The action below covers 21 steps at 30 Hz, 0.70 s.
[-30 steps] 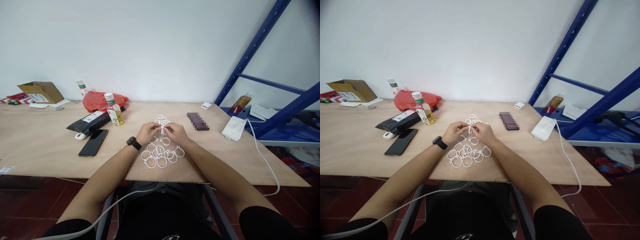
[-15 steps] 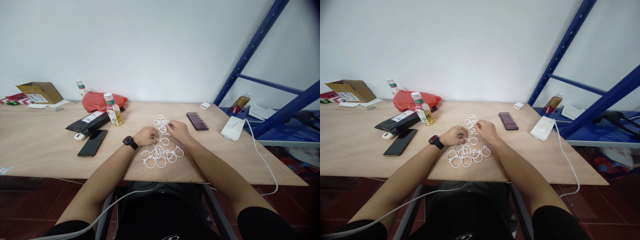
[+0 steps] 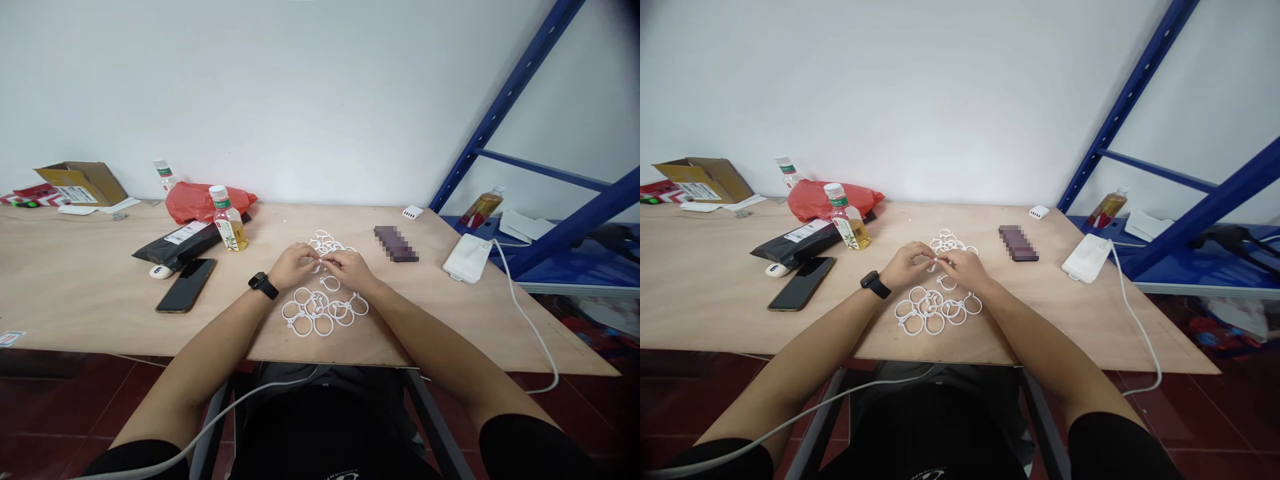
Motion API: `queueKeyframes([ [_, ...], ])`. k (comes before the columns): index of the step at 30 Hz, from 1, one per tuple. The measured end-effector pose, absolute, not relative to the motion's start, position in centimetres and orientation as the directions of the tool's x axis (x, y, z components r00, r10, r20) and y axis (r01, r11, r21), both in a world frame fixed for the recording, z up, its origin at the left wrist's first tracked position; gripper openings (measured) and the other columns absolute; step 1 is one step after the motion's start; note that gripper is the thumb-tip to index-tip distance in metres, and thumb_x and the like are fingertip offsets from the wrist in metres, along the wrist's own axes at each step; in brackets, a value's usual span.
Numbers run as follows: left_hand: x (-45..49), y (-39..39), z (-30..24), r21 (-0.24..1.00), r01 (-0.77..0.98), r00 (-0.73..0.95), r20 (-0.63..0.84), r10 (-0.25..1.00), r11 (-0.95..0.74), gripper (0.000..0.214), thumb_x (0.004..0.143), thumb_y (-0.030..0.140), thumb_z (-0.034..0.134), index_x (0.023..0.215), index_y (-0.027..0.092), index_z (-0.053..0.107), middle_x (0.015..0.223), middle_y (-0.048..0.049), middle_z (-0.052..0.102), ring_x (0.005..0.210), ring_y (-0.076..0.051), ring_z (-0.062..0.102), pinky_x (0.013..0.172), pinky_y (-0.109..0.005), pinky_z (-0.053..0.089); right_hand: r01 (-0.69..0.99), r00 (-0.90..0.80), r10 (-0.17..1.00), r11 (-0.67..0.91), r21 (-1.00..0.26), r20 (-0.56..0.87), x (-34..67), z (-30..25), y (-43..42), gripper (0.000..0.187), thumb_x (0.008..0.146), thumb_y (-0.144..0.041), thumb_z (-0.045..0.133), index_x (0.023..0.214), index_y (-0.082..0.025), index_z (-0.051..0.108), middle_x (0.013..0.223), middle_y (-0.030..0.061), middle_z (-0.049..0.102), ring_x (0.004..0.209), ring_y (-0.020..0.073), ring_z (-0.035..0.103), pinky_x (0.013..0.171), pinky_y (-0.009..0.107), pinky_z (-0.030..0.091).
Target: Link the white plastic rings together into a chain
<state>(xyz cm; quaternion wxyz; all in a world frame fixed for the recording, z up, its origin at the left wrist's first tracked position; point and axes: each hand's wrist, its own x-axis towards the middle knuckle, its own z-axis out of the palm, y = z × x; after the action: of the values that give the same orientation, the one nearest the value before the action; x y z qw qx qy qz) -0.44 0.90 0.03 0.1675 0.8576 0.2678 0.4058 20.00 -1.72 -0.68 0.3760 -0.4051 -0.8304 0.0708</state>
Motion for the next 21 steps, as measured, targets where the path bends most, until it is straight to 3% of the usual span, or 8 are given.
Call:
queueKeyframes([
  [9,-0.09,0.96,-0.75,0.512,0.312,0.471,0.647,0.599,-0.800,0.016,0.089,0.033,0.060,0.090,0.020,0.069,0.100,-0.0072,0.071,0.097,-0.019,0.064,0.091,-0.038,0.049,0.631,-0.337,0.759,0.621,-0.465,0.556,20.11,-0.51,-1.81,0.020,0.092,-0.031,0.052,0.096,-0.022,0.069,0.088,0.0027,0.073,0.077,0.0164,0.065,0.072,0.027,0.046],
  [21,0.45,0.33,-0.24,0.517,0.268,0.448,0.681,0.580,-0.813,0.017,0.091,0.031,0.056,0.089,0.018,0.067,0.095,-0.0077,0.069,0.093,-0.017,0.062,0.088,-0.035,0.049,0.618,-0.320,0.750,0.629,-0.473,0.579,19.72,-0.48,-2.07,0.018,0.094,-0.029,0.049,0.094,-0.021,0.065,0.085,0.0023,0.070,0.077,0.0159,0.064,0.072,0.026,0.045],
])
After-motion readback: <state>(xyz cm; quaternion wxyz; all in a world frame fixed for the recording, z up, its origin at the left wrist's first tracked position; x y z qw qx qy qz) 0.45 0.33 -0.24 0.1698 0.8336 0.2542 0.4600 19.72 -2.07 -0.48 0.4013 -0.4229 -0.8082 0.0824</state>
